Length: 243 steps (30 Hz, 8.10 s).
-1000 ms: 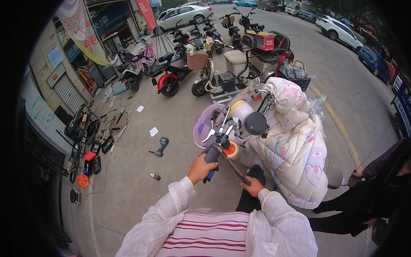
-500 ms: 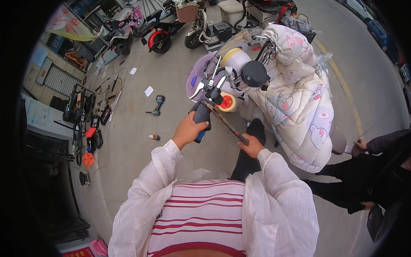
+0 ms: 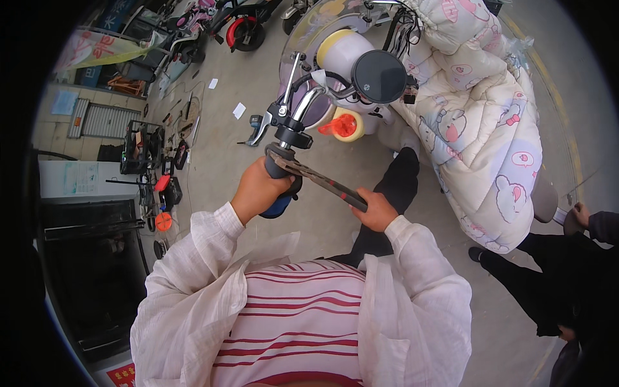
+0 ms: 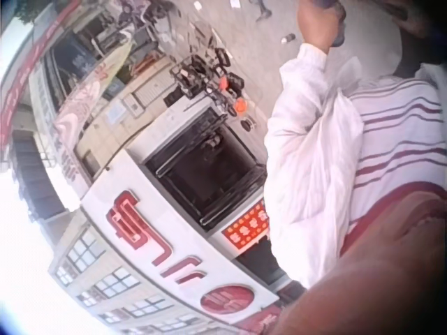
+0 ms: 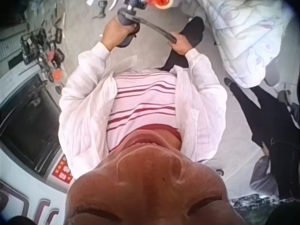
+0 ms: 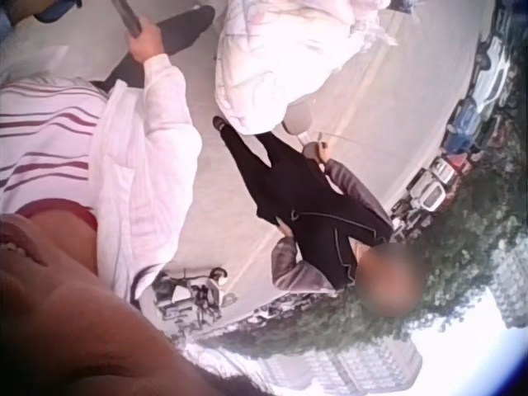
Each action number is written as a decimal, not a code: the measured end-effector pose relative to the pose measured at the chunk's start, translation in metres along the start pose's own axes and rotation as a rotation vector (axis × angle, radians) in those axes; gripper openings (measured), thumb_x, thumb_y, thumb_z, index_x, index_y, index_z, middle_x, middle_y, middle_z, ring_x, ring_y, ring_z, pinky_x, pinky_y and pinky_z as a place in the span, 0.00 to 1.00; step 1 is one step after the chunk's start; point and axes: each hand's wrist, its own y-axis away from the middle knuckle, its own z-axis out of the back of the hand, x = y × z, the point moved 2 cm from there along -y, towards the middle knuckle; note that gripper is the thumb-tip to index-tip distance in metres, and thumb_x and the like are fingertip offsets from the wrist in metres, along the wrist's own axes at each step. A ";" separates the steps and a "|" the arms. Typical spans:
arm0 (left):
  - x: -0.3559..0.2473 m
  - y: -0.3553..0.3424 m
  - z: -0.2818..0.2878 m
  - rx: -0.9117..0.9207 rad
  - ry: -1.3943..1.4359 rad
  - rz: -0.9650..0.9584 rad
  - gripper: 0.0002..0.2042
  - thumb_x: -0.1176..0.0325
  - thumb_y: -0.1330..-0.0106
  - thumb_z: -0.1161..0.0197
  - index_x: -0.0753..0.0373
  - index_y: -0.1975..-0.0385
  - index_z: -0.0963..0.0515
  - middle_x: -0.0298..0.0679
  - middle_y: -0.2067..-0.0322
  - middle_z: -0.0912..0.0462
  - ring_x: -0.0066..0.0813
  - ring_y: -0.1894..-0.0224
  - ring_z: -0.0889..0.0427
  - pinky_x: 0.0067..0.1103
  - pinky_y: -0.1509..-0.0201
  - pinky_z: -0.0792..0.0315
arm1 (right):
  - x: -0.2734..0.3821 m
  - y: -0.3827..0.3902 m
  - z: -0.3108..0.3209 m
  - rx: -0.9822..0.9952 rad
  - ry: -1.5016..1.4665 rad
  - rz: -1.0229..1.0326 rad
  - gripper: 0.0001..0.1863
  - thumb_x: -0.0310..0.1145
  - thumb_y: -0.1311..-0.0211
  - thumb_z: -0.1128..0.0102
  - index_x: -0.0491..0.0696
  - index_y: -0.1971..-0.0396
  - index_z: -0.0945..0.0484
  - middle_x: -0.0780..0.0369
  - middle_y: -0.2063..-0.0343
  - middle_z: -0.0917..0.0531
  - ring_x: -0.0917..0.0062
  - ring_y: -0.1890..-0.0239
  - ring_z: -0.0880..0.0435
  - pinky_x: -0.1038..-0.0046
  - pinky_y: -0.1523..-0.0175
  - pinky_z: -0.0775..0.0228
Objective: The person uses pliers to remove a handlebar grip from an electric scooter. They repeatedly squeeze the pliers around the grip and pull it off the handlebar. The grip is removed and placed in a nearby bucket.
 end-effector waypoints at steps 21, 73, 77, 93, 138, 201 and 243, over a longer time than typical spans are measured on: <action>0.025 -0.010 0.005 0.456 0.597 -0.047 0.15 0.77 0.47 0.39 0.67 0.57 0.23 0.37 0.64 0.18 0.25 0.63 0.20 0.22 0.55 0.27 | 0.214 0.053 0.070 0.250 0.575 -0.730 0.18 0.42 0.39 0.40 0.39 0.69 0.23 0.46 0.76 0.19 0.51 0.71 0.18 0.57 0.60 0.28; 0.054 -0.012 0.005 0.634 1.034 0.045 0.15 0.78 0.46 0.38 0.68 0.57 0.26 0.38 0.63 0.19 0.25 0.63 0.21 0.23 0.57 0.26 | 0.290 0.033 0.054 0.337 0.798 -0.782 0.21 0.42 0.36 0.44 0.34 0.65 0.22 0.46 0.77 0.20 0.50 0.68 0.18 0.59 0.58 0.26; 0.056 -0.012 0.002 0.964 1.302 0.047 0.18 0.76 0.43 0.42 0.65 0.50 0.26 0.38 0.57 0.19 0.26 0.56 0.19 0.23 0.49 0.26 | 0.413 -0.029 0.006 0.546 1.179 -1.249 0.26 0.47 0.35 0.47 0.33 0.62 0.21 0.51 0.73 0.17 0.63 0.72 0.17 0.64 0.59 0.25; 0.048 -0.005 0.000 0.604 0.985 0.222 0.20 0.74 0.44 0.38 0.67 0.50 0.27 0.38 0.62 0.19 0.24 0.61 0.19 0.21 0.56 0.25 | 0.181 0.052 0.067 0.169 0.636 -0.501 0.14 0.39 0.39 0.39 0.41 0.67 0.22 0.49 0.76 0.19 0.53 0.70 0.19 0.58 0.61 0.29; 0.062 -0.002 -0.016 0.589 1.146 0.236 0.19 0.70 0.46 0.36 0.70 0.55 0.28 0.37 0.67 0.20 0.22 0.69 0.22 0.19 0.66 0.27 | 0.311 0.027 0.063 0.324 0.879 -0.819 0.19 0.41 0.38 0.39 0.35 0.67 0.21 0.49 0.77 0.18 0.57 0.71 0.18 0.62 0.60 0.27; 0.026 0.003 0.053 0.203 0.087 -0.152 0.21 0.71 0.49 0.37 0.70 0.55 0.33 0.55 0.71 0.21 0.53 0.69 0.20 0.33 0.62 0.26 | 0.021 -0.023 -0.050 -0.038 0.044 -0.155 0.09 0.32 0.40 0.38 0.45 0.67 0.27 0.50 0.76 0.21 0.51 0.73 0.22 0.64 0.66 0.30; 0.016 0.005 0.055 0.167 -0.041 -0.161 0.17 0.71 0.48 0.39 0.71 0.60 0.32 0.57 0.72 0.20 0.53 0.70 0.19 0.36 0.65 0.26 | -0.007 -0.056 -0.081 -0.168 0.010 0.004 0.07 0.31 0.40 0.39 0.46 0.65 0.26 0.52 0.75 0.22 0.54 0.73 0.21 0.66 0.66 0.30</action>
